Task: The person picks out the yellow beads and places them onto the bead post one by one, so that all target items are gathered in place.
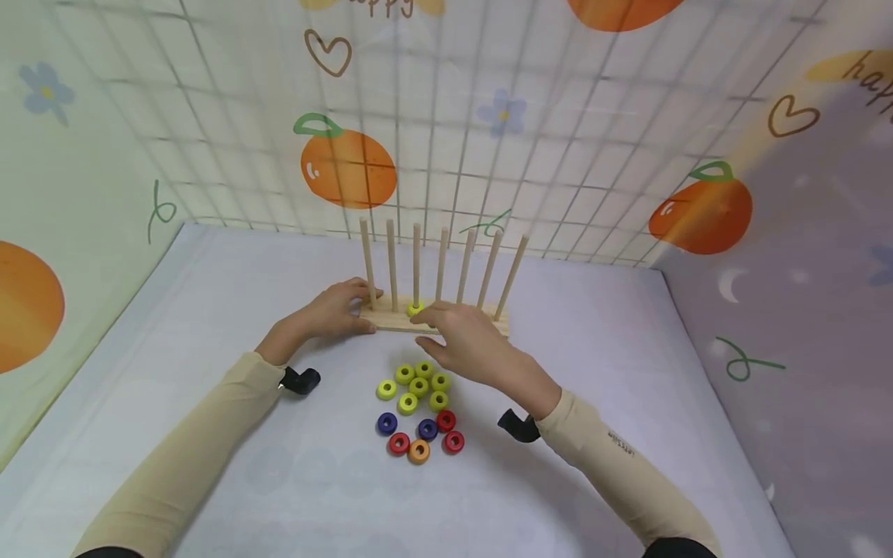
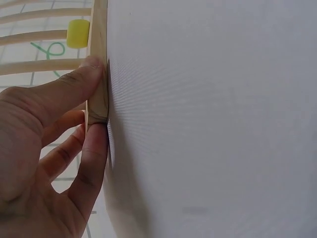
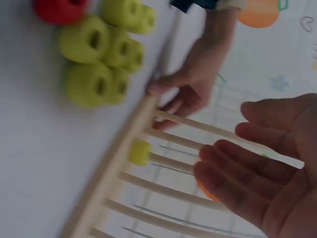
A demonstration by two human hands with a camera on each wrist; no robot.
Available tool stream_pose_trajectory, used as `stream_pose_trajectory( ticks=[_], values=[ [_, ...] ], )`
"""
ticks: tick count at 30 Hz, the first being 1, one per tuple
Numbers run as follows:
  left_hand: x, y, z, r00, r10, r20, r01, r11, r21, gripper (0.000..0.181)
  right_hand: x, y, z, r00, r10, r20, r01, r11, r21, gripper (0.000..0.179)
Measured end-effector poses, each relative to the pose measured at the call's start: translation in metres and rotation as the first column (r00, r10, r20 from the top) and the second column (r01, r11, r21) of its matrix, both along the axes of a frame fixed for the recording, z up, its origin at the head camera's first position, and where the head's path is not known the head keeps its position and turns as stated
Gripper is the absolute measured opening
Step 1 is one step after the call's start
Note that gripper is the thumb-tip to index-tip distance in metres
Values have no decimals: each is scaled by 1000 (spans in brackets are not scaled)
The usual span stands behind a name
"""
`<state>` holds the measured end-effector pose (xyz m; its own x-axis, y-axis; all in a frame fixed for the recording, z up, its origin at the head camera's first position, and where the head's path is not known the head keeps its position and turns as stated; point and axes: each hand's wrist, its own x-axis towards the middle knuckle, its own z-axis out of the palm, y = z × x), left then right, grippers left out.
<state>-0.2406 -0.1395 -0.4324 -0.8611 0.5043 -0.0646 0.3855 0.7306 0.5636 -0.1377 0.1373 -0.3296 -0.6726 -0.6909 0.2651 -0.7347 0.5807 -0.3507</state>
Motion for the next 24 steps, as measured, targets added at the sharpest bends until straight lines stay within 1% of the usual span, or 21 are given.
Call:
stream_pose_trajectory(
  ticks=[2, 4, 6, 8, 12, 16, 21, 24],
  values=[
    [-1, 0, 0, 1000, -7, 0, 7, 1000, -1, 67, 3, 0, -13, 997, -24, 76, 19, 997, 71, 30],
    [-1, 0, 0, 1000, -11, 0, 11, 1000, -3, 68, 5, 1, -24, 990, -41, 139, 25, 993, 113, 32],
    [-1, 1, 2, 1000, -12, -5, 12, 1000, -5, 67, 6, 0, -32, 981, -51, 189, 28, 992, 124, 33],
    [-1, 1, 4, 1000, -11, -11, 11, 1000, -6, 68, 7, 0, -38, 974, -50, 221, 24, 993, 120, 33],
    [-1, 1, 6, 1000, -12, -13, 12, 1000, 0, 67, 9, -1, -45, 968, -54, 243, 22, 991, 133, 32],
    [0, 0, 5, 1000, -5, 3, 5, 1000, 5, 68, 11, -1, -50, 963, -73, 259, 33, 987, 159, 31],
    [1, -1, 4, 1000, 9, 20, -9, 1000, -1, 68, 12, -3, -54, 960, -83, 267, 42, 987, 155, 29],
    [1, -1, 3, 1000, 2, 15, -2, 1000, 0, 68, 11, -4, -56, 961, -85, 263, 45, 987, 154, 28]
  ],
)
